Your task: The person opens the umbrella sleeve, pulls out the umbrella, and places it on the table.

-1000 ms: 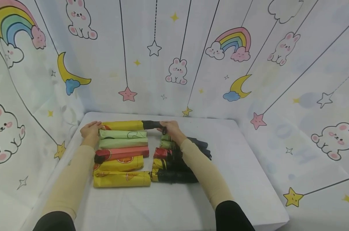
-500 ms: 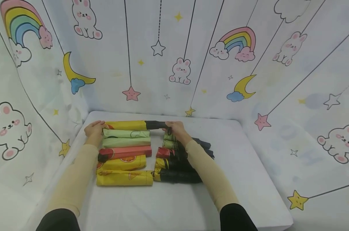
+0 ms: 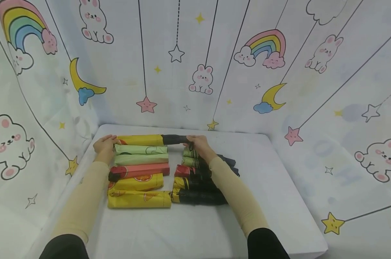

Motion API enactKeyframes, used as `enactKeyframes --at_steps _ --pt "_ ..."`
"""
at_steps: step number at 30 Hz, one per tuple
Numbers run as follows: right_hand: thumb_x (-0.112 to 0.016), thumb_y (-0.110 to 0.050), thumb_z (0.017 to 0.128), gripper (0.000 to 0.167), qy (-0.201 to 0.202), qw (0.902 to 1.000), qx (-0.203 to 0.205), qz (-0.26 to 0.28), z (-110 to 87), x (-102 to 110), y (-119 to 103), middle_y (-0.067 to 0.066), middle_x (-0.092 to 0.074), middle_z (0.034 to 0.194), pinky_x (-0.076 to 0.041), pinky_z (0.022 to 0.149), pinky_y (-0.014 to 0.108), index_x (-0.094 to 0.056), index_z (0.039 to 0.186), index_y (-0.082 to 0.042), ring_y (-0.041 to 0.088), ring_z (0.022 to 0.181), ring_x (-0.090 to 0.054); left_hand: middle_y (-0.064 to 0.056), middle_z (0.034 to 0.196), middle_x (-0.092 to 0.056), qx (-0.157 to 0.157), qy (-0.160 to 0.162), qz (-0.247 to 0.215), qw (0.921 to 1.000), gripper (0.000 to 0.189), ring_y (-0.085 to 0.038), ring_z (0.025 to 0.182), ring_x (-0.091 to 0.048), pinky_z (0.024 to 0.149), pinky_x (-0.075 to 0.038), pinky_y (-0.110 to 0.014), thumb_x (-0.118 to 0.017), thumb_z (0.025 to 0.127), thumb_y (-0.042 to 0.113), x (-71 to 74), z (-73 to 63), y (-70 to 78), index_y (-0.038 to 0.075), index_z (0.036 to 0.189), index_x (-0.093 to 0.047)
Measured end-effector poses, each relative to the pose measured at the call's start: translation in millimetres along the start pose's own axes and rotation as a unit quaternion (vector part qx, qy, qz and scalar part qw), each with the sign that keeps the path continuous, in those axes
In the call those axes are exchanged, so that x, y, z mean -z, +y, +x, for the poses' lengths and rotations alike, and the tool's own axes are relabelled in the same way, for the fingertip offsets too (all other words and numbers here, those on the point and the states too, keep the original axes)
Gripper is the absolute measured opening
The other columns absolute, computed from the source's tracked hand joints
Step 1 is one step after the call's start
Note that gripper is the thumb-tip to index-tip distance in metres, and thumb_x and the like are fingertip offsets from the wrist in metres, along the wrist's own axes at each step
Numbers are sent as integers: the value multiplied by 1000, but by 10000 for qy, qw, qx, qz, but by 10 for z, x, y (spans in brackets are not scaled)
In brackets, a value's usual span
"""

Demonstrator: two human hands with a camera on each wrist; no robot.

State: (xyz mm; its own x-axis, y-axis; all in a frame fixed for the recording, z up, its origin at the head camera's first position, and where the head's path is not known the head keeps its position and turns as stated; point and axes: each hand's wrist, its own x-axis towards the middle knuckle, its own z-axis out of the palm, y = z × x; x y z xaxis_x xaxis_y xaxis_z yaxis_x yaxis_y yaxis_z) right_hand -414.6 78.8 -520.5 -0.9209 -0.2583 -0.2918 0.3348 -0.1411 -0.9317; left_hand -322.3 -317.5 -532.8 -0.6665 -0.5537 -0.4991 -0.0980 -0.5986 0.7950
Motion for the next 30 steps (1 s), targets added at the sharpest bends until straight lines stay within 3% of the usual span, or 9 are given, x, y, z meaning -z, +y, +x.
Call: enactKeyframes --at_steps 7,13,16,20,26,30 --pt "-66 -2 102 39 -15 9998 113 163 9 38 9 29 -52 149 -62 93 36 -58 138 14 38 133 -58 -11 144 -63 -36 -42 60 10000 40 -20 127 -64 88 -62 -27 -63 101 -3 8 12 -10 9 139 -66" --pt "-66 -2 102 39 66 9997 125 212 -10 81 -2 29 -52 149 -62 92 36 -60 137 14 41 131 -59 -12 140 -66 -7 -2 -136 9999 33 -21 120 -68 80 -64 -28 -62 101 -4 -15 -14 -16 7 132 -69" --pt "-67 -3 102 39 62 9997 116 194 -22 106 -5 28 -52 149 -62 92 36 -60 137 13 40 131 -59 -12 140 -66 4 18 -113 9999 33 -20 120 -68 82 -63 -28 -63 101 -2 -10 -15 -23 8 132 -69" --pt "-67 -4 102 39 69 9998 97 163 -23 140 -15 27 -54 147 -62 92 36 -61 136 12 39 130 -60 -10 141 -65 15 -12 64 10000 35 -17 117 -69 86 -62 -27 -66 100 0 7 -24 -23 10 133 -69" --pt "-67 -4 102 38 94 9998 153 101 -28 143 -47 27 -56 145 -60 98 40 -61 135 13 39 129 -61 -5 131 -71 -78 10 288 9996 29 -11 102 -73 81 -62 -24 -68 100 2 17 -33 -14 13 127 -71" --pt "-66 -4 102 38 123 9998 115 59 -36 147 -62 27 -54 146 -58 101 42 -61 136 13 39 131 -59 -1 125 -73 -53 5 329 9994 26 -10 104 -72 84 -61 -22 -70 99 4 17 -27 -12 15 122 -72"
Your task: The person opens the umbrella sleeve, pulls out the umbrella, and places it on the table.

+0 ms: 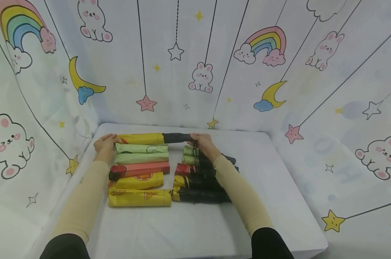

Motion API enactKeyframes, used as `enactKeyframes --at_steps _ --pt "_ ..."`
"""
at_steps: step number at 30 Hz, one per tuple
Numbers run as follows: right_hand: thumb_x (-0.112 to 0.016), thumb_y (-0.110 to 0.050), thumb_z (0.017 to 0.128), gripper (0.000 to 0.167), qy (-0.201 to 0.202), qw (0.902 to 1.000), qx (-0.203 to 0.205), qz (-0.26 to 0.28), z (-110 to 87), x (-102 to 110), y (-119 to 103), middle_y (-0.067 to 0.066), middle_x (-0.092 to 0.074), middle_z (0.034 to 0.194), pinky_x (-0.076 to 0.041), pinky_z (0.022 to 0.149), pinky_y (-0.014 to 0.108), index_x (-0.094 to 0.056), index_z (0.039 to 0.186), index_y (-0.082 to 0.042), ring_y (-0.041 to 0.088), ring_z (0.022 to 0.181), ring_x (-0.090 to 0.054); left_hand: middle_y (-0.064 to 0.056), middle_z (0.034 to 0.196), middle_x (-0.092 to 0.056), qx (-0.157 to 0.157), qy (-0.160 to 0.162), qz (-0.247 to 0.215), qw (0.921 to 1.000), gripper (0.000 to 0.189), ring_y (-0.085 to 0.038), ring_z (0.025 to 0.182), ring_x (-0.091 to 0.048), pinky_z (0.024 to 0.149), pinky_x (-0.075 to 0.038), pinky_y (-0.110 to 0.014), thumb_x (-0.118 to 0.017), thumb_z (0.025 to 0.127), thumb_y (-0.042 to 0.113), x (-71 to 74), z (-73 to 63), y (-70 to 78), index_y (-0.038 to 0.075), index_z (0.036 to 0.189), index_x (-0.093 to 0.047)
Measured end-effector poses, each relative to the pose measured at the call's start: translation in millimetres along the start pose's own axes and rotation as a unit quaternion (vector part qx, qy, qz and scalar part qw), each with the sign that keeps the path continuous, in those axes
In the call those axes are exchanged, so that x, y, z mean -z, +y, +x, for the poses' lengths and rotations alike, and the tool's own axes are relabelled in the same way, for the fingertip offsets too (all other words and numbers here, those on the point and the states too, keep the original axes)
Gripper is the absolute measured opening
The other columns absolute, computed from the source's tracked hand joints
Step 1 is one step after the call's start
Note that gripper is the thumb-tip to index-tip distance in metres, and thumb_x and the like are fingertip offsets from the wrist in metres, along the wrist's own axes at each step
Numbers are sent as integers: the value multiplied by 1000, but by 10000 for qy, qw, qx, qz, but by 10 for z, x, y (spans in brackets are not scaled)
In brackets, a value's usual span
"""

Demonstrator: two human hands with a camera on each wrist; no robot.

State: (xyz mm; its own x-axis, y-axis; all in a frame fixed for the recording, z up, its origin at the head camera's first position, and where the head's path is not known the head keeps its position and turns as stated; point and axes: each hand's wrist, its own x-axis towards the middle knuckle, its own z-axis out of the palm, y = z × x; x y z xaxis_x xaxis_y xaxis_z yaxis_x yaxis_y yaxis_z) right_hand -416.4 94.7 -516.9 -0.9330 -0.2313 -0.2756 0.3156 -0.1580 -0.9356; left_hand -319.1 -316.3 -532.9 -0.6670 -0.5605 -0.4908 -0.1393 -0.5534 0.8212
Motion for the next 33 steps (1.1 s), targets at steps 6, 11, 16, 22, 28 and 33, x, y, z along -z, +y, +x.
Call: enactKeyframes --at_steps 6,11,16,22,28,33 --pt "-67 -4 102 41 -56 10000 -19 30 -6 24 -26 29 -50 150 -52 109 48 -58 138 14 40 131 -59 3 119 -75 34 -49 90 9999 28 -9 103 -73 78 -60 -20 -71 100 7 -5 15 1 18 125 -70" --pt "-68 -5 102 41 -48 10000 -41 7 -7 58 -35 28 -50 150 -50 111 48 -59 138 13 40 126 -64 3 118 -75 -46 -57 147 9999 29 -8 98 -74 76 -60 -19 -69 101 7 -7 20 -7 16 128 -70" --pt "-69 -7 101 40 -3 10000 -66 -14 0 100 -32 25 -54 146 -55 105 45 -62 137 10 38 123 -65 3 124 -73 39 -113 117 9999 30 -10 105 -72 79 -60 -20 -70 100 6 -23 9 10 18 128 -69" --pt "-70 -6 101 40 47 9999 -90 68 -4 140 -46 26 -57 143 -56 105 45 -62 136 10 38 127 -63 3 123 -73 163 -25 -87 9998 30 -11 112 -69 92 -59 -22 -71 98 2 -39 16 33 18 123 -72" --pt "-69 -5 101 39 64 9999 -14 104 -21 167 -64 27 -57 141 -59 100 42 -62 136 11 39 128 -61 0 120 -74 123 33 -243 9996 24 -13 115 -69 91 -60 -24 -72 96 1 -44 43 18 17 115 -74" --pt "-67 -4 102 39 85 9999 -53 129 -33 218 -50 27 -56 143 -59 99 41 -61 137 11 38 130 -60 2 120 -74 94 67 -95 9999 22 -11 115 -69 92 -58 -20 -70 99 3 -36 74 -4 19 112 -76"
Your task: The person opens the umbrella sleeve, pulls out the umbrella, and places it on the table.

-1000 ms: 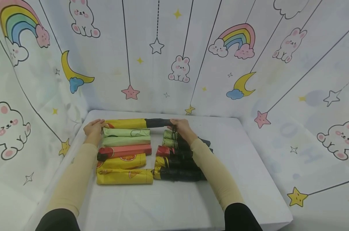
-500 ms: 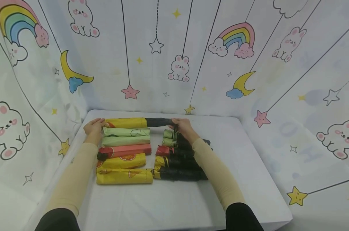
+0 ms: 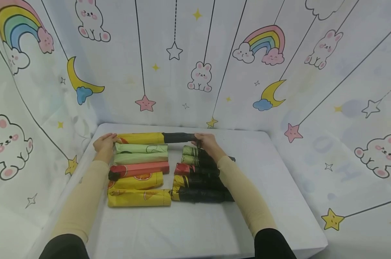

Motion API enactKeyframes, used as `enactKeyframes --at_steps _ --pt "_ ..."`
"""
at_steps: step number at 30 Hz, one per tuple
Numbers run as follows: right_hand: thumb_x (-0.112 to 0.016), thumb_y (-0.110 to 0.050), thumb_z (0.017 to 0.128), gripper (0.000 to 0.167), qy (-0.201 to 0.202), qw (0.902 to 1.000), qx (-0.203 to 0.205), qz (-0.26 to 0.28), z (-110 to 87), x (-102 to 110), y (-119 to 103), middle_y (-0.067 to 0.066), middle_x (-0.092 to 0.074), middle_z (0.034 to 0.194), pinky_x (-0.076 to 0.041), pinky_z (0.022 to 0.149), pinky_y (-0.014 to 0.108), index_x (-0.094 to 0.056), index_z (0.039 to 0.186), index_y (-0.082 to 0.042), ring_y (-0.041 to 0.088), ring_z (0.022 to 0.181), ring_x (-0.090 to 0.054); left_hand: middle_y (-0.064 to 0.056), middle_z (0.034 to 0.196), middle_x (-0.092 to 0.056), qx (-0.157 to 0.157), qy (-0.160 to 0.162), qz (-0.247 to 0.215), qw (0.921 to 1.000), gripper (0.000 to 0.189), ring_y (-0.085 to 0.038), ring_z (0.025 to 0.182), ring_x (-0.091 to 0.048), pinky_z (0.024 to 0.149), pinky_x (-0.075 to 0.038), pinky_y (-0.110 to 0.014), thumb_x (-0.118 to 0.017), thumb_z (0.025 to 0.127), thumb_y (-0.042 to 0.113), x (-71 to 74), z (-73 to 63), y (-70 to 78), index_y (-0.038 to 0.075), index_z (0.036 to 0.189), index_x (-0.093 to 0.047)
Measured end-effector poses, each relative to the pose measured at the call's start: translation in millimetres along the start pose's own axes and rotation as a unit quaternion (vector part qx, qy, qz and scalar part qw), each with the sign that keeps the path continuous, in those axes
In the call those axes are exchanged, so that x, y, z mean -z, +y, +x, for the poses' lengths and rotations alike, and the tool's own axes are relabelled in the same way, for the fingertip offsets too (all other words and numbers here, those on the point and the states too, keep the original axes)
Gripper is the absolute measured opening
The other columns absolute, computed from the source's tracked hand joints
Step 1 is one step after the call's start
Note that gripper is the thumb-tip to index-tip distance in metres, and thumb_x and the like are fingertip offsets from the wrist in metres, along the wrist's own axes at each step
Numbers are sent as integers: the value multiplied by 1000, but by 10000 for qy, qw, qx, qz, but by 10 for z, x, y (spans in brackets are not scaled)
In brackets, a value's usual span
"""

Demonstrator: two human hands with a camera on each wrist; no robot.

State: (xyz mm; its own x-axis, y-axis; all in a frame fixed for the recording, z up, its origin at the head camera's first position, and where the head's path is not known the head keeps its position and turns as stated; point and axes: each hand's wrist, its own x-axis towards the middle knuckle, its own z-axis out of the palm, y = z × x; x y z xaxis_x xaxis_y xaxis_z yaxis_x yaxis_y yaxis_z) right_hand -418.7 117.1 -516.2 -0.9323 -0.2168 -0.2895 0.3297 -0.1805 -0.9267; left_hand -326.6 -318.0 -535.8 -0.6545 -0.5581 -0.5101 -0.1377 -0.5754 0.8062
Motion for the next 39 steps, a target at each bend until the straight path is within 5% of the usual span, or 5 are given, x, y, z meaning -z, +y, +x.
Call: enactKeyframes --at_steps 17,26,33,39 --pt "-67 -3 102 43 10 9999 127 111 -40 211 -38 28 -53 146 -62 93 37 -57 141 12 40 133 -57 1 127 -73 -28 -48 200 9998 22 -10 113 -70 73 -58 -16 -67 101 6 -7 -35 -22 19 118 -75" --pt "-66 -3 102 43 53 9998 127 154 -36 302 -57 28 -54 146 -62 92 37 -56 140 13 38 133 -57 -1 134 -70 -8 -57 215 9998 29 -9 111 -71 90 -59 -22 -64 103 7 7 -67 -9 18 129 -72" --pt "-66 -3 102 44 79 9996 107 235 -58 362 -88 27 -52 148 -62 93 38 -55 142 13 40 132 -58 -1 130 -72 17 -51 157 9999 24 -11 112 -71 82 -61 -22 -67 101 5 -13 -57 -14 18 120 -73" --pt "-66 -3 102 44 88 9996 184 216 -90 402 -95 28 -52 148 -62 93 37 -55 141 14 38 123 -64 -3 137 -69 24 -176 121 9998 38 -12 120 -68 95 -59 -25 -69 99 -1 -26 -82 4 15 134 -69"
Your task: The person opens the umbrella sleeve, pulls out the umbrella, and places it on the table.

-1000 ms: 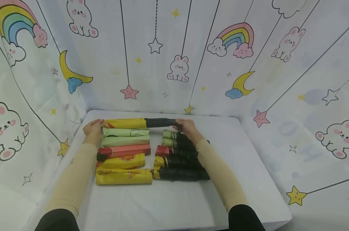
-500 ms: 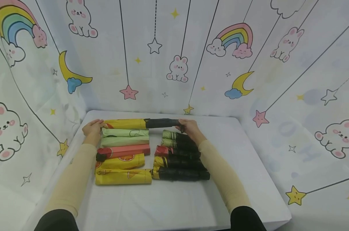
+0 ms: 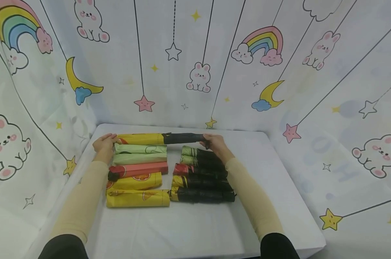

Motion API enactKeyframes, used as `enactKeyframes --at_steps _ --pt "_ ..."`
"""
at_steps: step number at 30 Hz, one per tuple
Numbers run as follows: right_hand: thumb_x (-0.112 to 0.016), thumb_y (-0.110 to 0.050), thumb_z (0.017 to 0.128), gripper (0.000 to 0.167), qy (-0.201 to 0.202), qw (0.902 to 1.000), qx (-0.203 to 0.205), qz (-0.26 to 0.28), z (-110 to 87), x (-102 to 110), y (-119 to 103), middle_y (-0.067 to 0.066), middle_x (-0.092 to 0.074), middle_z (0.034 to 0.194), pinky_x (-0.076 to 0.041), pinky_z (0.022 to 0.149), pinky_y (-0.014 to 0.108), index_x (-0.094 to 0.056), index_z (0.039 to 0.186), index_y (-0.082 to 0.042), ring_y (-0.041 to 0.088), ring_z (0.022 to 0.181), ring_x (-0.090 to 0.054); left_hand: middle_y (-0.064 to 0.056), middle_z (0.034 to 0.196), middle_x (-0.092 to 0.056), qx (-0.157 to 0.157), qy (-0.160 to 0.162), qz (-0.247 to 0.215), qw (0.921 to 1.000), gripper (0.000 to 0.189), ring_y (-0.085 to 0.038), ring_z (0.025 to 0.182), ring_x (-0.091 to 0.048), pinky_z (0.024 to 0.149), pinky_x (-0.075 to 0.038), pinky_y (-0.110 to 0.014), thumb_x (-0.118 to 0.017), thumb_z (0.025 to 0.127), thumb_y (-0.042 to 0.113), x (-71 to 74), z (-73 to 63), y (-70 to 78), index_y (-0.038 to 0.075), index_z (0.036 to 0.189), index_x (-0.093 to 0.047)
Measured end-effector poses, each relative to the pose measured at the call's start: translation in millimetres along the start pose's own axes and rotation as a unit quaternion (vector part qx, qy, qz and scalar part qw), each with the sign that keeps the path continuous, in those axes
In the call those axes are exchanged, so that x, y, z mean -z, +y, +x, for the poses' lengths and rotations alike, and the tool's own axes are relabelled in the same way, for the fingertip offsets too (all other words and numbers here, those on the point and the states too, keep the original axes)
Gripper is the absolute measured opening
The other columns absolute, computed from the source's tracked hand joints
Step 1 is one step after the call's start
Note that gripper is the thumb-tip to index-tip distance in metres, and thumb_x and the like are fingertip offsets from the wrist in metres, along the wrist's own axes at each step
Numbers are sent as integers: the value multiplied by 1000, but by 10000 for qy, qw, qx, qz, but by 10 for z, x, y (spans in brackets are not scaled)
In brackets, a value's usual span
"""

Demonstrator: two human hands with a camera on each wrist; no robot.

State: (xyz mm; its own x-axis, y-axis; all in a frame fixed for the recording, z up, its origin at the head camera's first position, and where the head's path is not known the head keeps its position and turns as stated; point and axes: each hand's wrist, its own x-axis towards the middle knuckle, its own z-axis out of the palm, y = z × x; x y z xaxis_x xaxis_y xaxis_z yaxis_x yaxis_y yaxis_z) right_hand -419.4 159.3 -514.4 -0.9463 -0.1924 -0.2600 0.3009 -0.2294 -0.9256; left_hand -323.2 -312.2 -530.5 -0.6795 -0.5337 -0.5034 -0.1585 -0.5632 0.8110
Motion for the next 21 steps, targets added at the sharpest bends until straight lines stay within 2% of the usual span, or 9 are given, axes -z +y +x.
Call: enactKeyframes --at_steps 5,7,15,18,21 --pt "-66 -6 103 44 61 9999 13 -100 -22 34 -13 28 -52 147 -62 92 36 -55 142 12 29 102 -72 -1 142 -66 -17 -77 171 9998 42 -12 124 -66 101 -56 -26 -66 101 3 8 -38 5 16 141 -64" --pt "-66 -7 103 44 82 9999 4 -133 -29 47 -20 28 -53 147 -62 92 35 -55 142 12 29 99 -73 -1 143 -65 -39 -94 234 9997 41 -11 125 -65 104 -54 -25 -64 102 4 11 -44 -1 17 142 -64" --pt "-66 -3 102 45 129 9999 13 112 -39 103 -58 28 -51 150 -62 92 38 -54 143 13 38 128 -59 -1 143 -65 -91 -124 230 9996 45 -11 128 -63 105 -52 -24 -66 102 7 3 -6 -15 14 146 -61" --pt "-66 -3 102 46 138 9998 16 123 -38 130 -64 28 -50 150 -62 93 37 -53 143 13 37 128 -59 0 140 -67 -85 -81 193 9997 44 -11 127 -64 104 -53 -24 -66 102 6 4 22 -16 13 145 -61" --pt "-66 -4 102 46 181 9998 -31 35 -38 161 -58 28 -50 150 -62 93 36 -53 143 13 35 118 -65 -1 135 -70 -33 14 -27 10000 42 -12 125 -65 102 -54 -24 -69 99 2 13 47 -21 13 139 -66"
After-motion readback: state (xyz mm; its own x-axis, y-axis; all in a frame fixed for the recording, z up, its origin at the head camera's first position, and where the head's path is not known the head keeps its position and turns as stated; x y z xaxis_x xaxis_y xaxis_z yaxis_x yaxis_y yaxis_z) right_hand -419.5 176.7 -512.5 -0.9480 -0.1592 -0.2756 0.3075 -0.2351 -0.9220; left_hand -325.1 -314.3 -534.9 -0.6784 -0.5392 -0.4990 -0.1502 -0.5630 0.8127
